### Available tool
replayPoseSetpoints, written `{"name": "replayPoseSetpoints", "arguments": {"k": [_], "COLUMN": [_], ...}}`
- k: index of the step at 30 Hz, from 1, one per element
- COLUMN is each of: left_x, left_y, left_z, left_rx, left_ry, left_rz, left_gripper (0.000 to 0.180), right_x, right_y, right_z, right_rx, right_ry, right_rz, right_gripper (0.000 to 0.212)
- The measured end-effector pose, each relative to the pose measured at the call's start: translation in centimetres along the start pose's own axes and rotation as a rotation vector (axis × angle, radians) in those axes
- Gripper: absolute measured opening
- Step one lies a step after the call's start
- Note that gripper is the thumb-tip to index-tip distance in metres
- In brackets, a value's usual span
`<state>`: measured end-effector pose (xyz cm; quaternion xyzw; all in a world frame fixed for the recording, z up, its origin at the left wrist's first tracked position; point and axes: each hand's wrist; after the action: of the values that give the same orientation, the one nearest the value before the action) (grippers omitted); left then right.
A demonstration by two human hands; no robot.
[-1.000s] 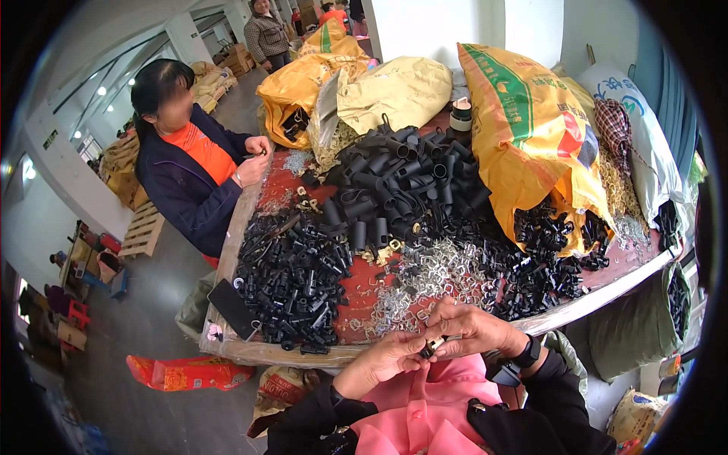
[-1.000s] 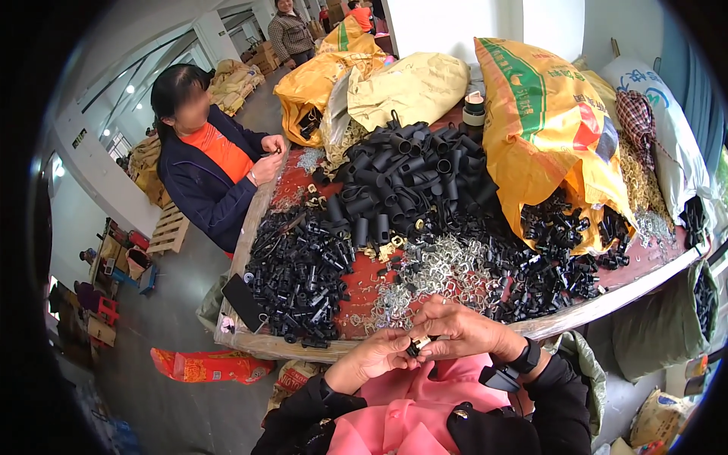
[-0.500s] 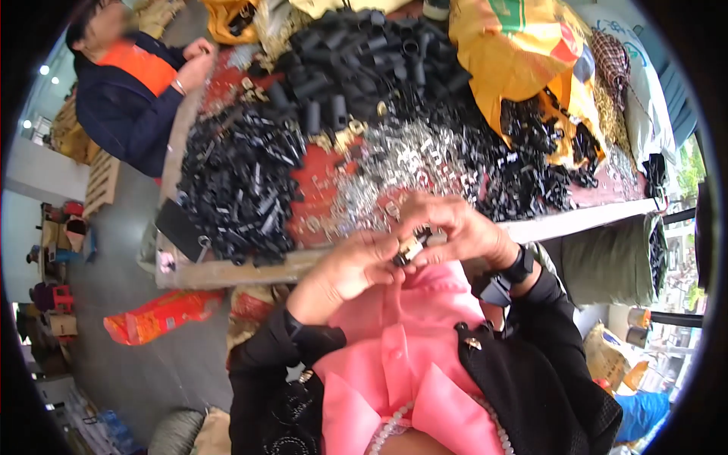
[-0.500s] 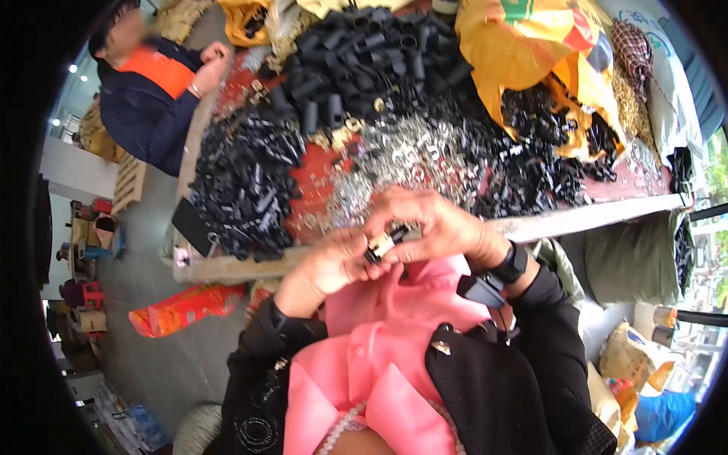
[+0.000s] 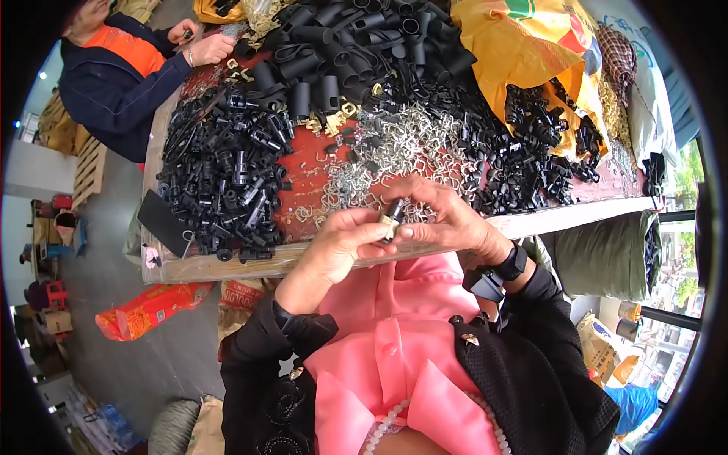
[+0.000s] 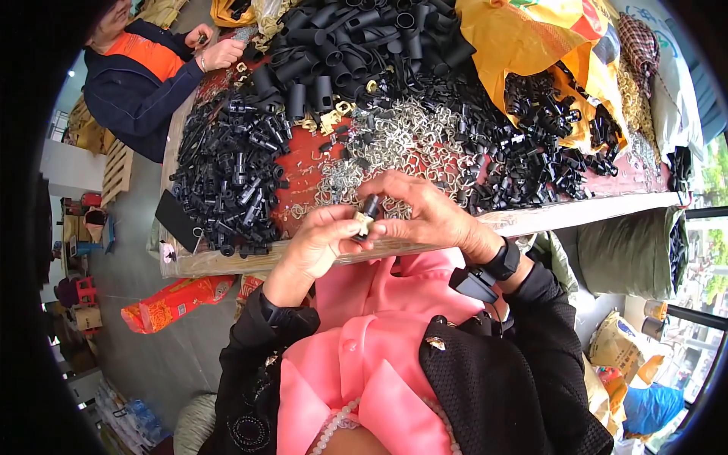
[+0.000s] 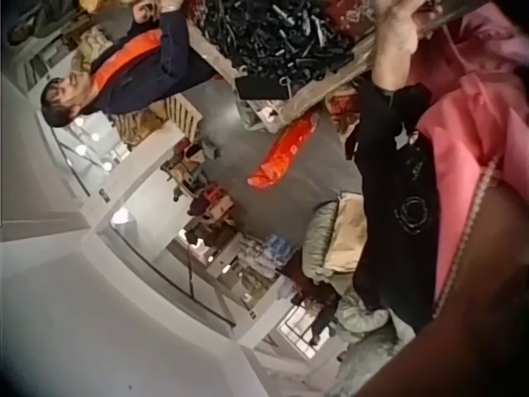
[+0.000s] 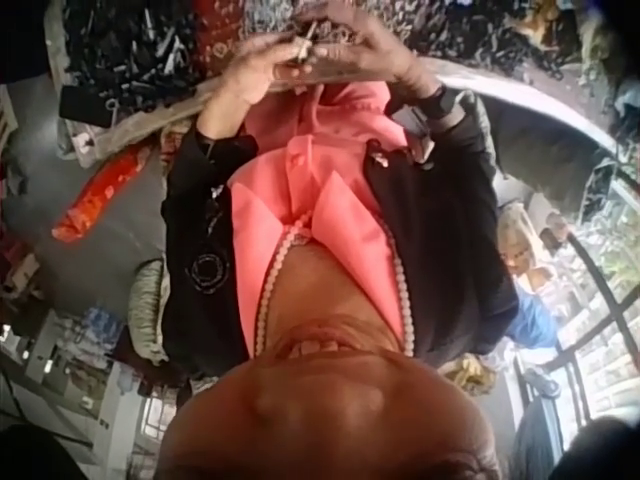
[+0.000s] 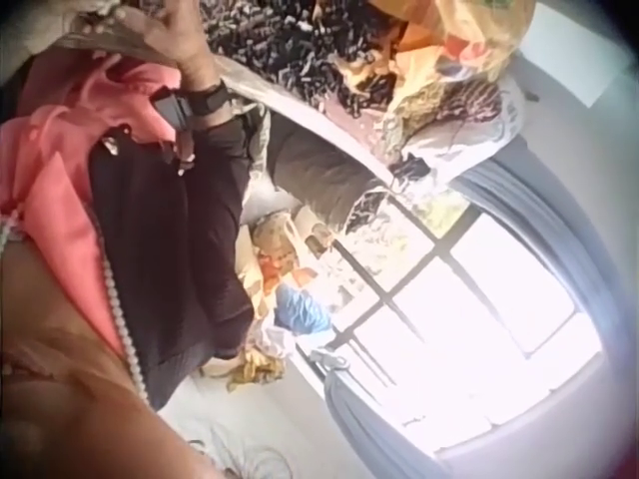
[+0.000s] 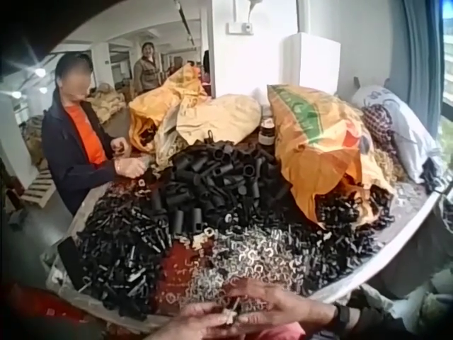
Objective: Manual assembly of small black plastic and metal components at a workbench.
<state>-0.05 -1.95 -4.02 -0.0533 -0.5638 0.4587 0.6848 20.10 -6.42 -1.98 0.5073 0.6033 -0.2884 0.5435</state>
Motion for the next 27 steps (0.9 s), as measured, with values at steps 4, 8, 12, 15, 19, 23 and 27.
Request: {"name": "replayPoseSetpoints", "arguments": {"k": [4, 8, 12, 15, 19, 23, 27], "left_x": [0.4, 0.4, 0.1, 0.2, 0.3, 0.3, 0.2], "left_y": [0.8, 1.6, 2.3, 2.0, 1.8, 2.1, 1.7], "left_z": [-0.5, -0.9, -0.7, -0.7, 0.1, 0.4, 0.1], "left_rx": [0.144, 0.224, 0.248, 0.302, 0.372, 0.398, 0.397], "left_ry": [-0.134, -0.243, -0.279, -0.319, -0.33, -0.352, -0.38], "left_rz": [0.048, 0.255, 0.263, 0.219, 0.132, 0.128, 0.104], "left_gripper": [0.023, 0.021, 0.02, 0.018, 0.017, 0.017, 0.017], "right_x": [1.1, 2.1, 2.9, 5.5, 7.2, 6.0, 3.9], "right_y": [1.9, 2.8, 1.4, -0.1, -1.1, -0.6, -0.9], "right_z": [0.9, 0.8, -2.5, -5.0, -6.2, -5.5, -4.6], "right_rx": [0.062, 0.036, -0.008, -0.007, -0.027, 0.049, 0.175], "right_ry": [-0.046, -0.154, -0.095, -0.079, -0.101, -0.214, -0.334], "right_rz": [0.347, 0.623, 0.653, 0.846, 1.078, 0.725, -0.099], "right_gripper": [0.036, 0.033, 0.028, 0.026, 0.023, 0.018, 0.024]}}
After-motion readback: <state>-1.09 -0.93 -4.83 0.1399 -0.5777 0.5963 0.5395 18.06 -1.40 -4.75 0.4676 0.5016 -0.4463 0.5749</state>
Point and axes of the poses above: each hand's wrist, its own z-axis away from the middle knuckle, its own y-axis out of the back of the hand, x = y × z, and after that the axes turned 8 degrees about -z, right-handed
